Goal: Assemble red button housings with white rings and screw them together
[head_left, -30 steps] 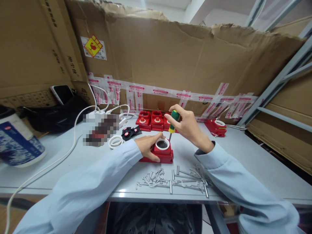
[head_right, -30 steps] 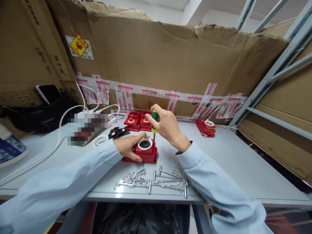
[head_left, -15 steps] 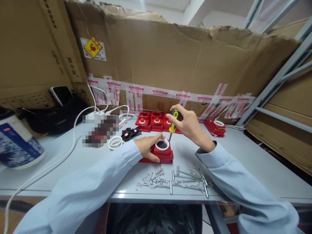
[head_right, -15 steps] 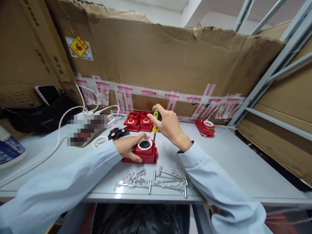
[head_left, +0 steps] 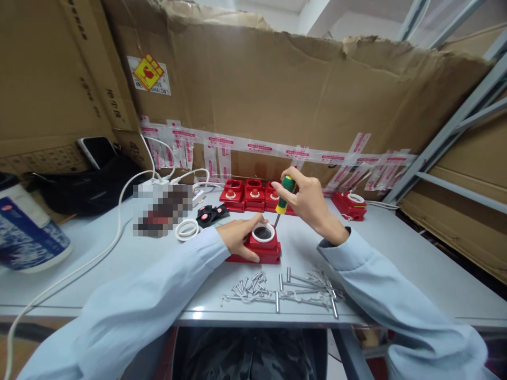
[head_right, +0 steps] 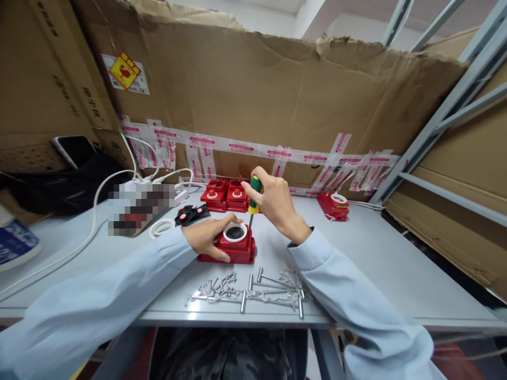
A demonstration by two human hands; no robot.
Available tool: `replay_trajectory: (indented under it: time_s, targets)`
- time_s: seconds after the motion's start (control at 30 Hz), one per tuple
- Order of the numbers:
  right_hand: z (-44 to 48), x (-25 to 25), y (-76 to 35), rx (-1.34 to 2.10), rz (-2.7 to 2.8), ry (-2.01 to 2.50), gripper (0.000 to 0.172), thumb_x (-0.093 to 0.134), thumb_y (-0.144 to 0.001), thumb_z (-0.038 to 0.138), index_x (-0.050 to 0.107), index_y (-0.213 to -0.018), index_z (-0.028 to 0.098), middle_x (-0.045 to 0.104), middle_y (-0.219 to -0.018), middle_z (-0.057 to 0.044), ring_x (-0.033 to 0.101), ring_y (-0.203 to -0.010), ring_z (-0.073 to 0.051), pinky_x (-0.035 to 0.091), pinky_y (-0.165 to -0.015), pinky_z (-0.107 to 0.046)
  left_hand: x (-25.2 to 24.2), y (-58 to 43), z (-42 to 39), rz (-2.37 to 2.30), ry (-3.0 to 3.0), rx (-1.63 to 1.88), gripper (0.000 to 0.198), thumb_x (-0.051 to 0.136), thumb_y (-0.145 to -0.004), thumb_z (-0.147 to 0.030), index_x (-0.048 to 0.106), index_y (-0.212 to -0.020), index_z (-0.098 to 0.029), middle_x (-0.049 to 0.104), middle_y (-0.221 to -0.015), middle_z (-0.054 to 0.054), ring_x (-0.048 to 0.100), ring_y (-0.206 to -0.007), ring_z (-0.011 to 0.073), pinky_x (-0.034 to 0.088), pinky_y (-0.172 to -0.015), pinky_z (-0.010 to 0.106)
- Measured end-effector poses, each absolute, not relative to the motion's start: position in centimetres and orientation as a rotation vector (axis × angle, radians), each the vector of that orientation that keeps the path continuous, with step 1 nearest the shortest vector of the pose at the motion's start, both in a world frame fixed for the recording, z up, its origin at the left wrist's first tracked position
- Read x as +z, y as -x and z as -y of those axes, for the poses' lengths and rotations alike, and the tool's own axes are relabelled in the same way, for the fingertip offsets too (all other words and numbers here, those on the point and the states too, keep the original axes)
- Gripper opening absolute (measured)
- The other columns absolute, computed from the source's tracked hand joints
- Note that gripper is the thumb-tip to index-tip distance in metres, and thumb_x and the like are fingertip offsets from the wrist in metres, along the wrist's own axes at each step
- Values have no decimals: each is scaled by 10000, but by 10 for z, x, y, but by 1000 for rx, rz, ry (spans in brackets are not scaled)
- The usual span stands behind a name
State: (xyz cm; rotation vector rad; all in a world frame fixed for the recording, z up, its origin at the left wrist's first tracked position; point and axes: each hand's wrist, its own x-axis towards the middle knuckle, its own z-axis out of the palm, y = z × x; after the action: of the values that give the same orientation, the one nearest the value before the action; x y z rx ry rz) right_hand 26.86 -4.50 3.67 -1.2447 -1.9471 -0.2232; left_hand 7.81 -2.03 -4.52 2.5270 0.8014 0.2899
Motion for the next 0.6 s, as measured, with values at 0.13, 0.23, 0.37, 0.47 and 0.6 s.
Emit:
replay_trajectory:
  time_s: [0.13,0.23,0.37,0.47,0.6]
  targets:
    - [48,46,-278,-16,2113,1178,248,505,-824,309,541,-1045,203,620,-790,-20,566,-681,-146,418,-658,-272,-45,-77,20,-787,-2514,298,776,752,-573,-434,316,-1180,-229,439,-1356,114,506,-1149,322,403,-911,363]
    - [51,52,-286,390,2232,999,365,475,-829,239,449,-1193,219,603,-1028,-61,584,-903,-164,461,-742,-280,-46,-77,20,-778,-2501,312,764,753,-568,-439,329,-1167,-228,431,-1363,116,499,-1155,327,397,-917,375]
    - [53,48,-284,435,2178,942,311,507,-825,267,485,-1130,216,588,-928,-29,569,-735,-124,472,-653,-249,-46,-76,19,-762,-2496,314,762,750,-571,-437,331,-1172,-227,431,-1362,117,492,-1163,323,393,-924,367]
    - [53,41,-274,173,2092,1061,248,589,-777,313,522,-985,195,541,-716,24,461,-542,-85,403,-524,-219,-45,-76,19,-773,-2503,308,789,750,-571,-432,318,-1198,-223,451,-1341,120,516,-1135,319,404,-912,361]
    - [50,34,-263,-145,1945,1204,231,609,-759,366,510,-865,185,449,-578,61,349,-476,-73,334,-500,-225,-44,-77,20,-791,-2508,295,778,751,-573,-412,325,-1193,-210,452,-1336,131,511,-1143,318,408,-913,366]
